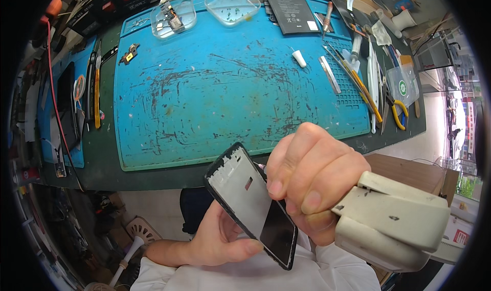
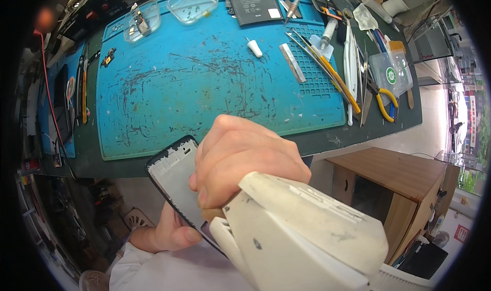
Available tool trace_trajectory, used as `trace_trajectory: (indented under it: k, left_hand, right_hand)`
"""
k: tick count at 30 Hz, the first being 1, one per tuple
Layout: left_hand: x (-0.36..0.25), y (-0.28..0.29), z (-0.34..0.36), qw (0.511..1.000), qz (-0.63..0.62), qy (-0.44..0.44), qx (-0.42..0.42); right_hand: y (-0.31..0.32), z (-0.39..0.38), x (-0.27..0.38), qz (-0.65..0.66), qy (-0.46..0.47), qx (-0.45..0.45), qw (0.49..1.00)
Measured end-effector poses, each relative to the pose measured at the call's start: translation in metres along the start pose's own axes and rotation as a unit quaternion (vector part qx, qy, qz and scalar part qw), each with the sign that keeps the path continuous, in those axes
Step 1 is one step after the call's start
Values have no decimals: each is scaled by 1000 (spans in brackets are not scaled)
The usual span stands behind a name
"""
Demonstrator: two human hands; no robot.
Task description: The person uses a hot air gun to apply heat along the edges of a smartphone frame while holding it with the other hand. The person rotates the phone to heat different sides of the frame.
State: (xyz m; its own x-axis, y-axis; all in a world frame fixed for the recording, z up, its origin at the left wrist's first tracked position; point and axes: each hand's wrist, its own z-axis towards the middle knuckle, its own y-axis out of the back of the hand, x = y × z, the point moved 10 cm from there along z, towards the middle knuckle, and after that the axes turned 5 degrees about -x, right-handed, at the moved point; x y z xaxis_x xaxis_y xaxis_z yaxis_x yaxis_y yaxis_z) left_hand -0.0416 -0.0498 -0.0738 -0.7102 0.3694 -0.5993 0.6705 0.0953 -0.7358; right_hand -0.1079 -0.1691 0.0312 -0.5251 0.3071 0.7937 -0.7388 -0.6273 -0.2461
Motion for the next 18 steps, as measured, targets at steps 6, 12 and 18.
trace_trajectory:
  k: [6, 12, 18]
  left_hand:
    - [1, 0, 0, 1000, -18, 4, -10]
    - [1, -1, 1, 1000, 0, 17, -12]
    - [1, 0, 1, 1000, 1, 10, -7]
  right_hand:
    - [0, -2, 1, 1, -3, -11, 1000]
    - [1, -2, 2, -4, -2, -8, 1000]
    - [1, -4, 2, 0, -4, -14, 1000]
